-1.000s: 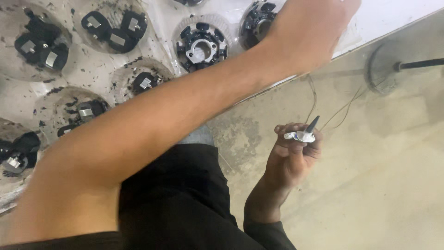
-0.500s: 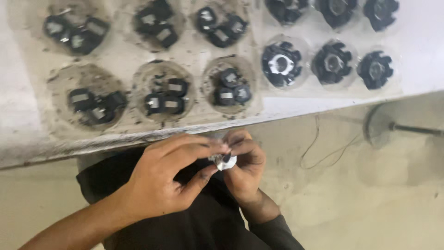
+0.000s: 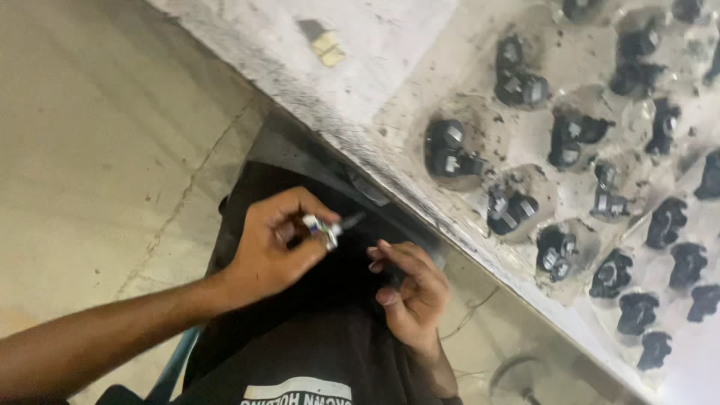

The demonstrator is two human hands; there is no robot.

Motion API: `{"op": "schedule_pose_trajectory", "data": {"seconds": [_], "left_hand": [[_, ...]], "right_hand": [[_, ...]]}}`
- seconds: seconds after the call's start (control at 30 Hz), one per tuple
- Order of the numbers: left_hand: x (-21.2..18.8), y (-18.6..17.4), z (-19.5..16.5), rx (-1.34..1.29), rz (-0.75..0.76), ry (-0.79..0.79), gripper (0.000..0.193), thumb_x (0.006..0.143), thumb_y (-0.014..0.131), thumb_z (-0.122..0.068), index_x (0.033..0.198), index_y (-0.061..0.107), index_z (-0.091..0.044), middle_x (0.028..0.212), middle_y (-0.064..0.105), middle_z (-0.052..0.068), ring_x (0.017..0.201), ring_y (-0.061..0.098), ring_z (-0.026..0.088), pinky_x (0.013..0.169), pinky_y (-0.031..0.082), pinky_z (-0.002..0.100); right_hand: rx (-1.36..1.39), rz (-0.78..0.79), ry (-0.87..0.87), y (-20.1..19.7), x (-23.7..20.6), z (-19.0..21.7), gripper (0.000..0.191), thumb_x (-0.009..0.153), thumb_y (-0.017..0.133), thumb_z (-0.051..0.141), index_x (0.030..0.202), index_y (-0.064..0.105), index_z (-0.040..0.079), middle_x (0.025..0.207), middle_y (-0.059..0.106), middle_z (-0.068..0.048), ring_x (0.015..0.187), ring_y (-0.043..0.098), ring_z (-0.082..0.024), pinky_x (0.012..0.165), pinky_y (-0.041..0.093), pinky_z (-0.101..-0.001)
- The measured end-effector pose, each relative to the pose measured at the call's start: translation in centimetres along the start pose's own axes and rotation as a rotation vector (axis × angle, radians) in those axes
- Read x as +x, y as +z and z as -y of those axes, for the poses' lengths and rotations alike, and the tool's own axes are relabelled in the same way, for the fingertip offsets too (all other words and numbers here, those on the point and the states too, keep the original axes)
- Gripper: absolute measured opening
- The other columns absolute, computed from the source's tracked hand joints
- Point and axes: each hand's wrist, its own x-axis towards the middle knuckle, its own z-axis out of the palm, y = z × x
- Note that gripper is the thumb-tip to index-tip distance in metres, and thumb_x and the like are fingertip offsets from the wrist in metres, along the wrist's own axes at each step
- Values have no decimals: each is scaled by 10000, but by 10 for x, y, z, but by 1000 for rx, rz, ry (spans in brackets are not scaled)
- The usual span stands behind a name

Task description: The person sits at a workbench and applies adhesive from a small tube onto black plastic rotor-like components, one at a time, then places the treated components into the cavities of a clear blister tray. They pick up new components from the tray, work on them in their hands, and set them back, repeating the cycle.

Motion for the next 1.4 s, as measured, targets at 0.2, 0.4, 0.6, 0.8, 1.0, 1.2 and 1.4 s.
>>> {"op": "schedule_pose_trajectory", "data": {"seconds": [0.2,0.4,0.6,0.8,1.0,1.2,1.4], "left_hand": [[46,-133,44,-151,-606,-296,252,923,690,-124,1126,652,20,923,711,103,771,723,205,676,636,323],[111,-187,97,-100,-831,-270,326,897,759,-155,1181,695,-7,927,744,120,660,695,183,569,564,306],[215,-201,91,-778,-938,-90,408,894,646,-106,1281,597,15,964,772,150,751,759,289,649,644,401],[240,-196,72,271,-962,-112,410,889,689,-166,1274,584,-71,1028,721,160,930,702,353,757,603,453],[191,-133,61,1251,-292,-320,471,817,692,-536,959,778,-95,987,761,186,939,732,345,787,589,455],[163,-92,61,1555,-228,-113,471,721,764,-577,843,780,-122,922,751,137,881,724,331,701,553,475],[172,-87,100,1625,-193,-251,319,876,682,-421,967,801,-140,1040,769,114,979,737,309,728,569,472]], "right_hand": [[-111,97,88,26,16,4,312,963,729,49,1246,685,-75,1144,714,-176,968,671,-203,885,562,-310],[-185,113,118,38,13,7,238,951,682,-37,1186,694,-71,1117,706,-164,962,682,-192,879,570,-298],[-234,64,226,45,16,8,240,942,670,-16,1175,692,-68,1118,705,-159,950,690,-191,868,557,-293],[-242,116,192,48,15,12,242,961,668,-5,1195,687,-66,1120,705,-161,972,682,-191,889,552,-296],[-187,107,200,40,21,2,235,963,669,-29,1194,692,-69,1113,694,-158,981,678,-196,904,549,-303],[-190,48,140,26,6,15,221,951,672,-51,1170,697,-60,1130,690,-153,992,688,-191,896,574,-297],[-205,11,-18,0,-3,25,211,951,676,-70,1161,700,-63,1097,705,-150,978,686,-187,891,566,-283]]}}
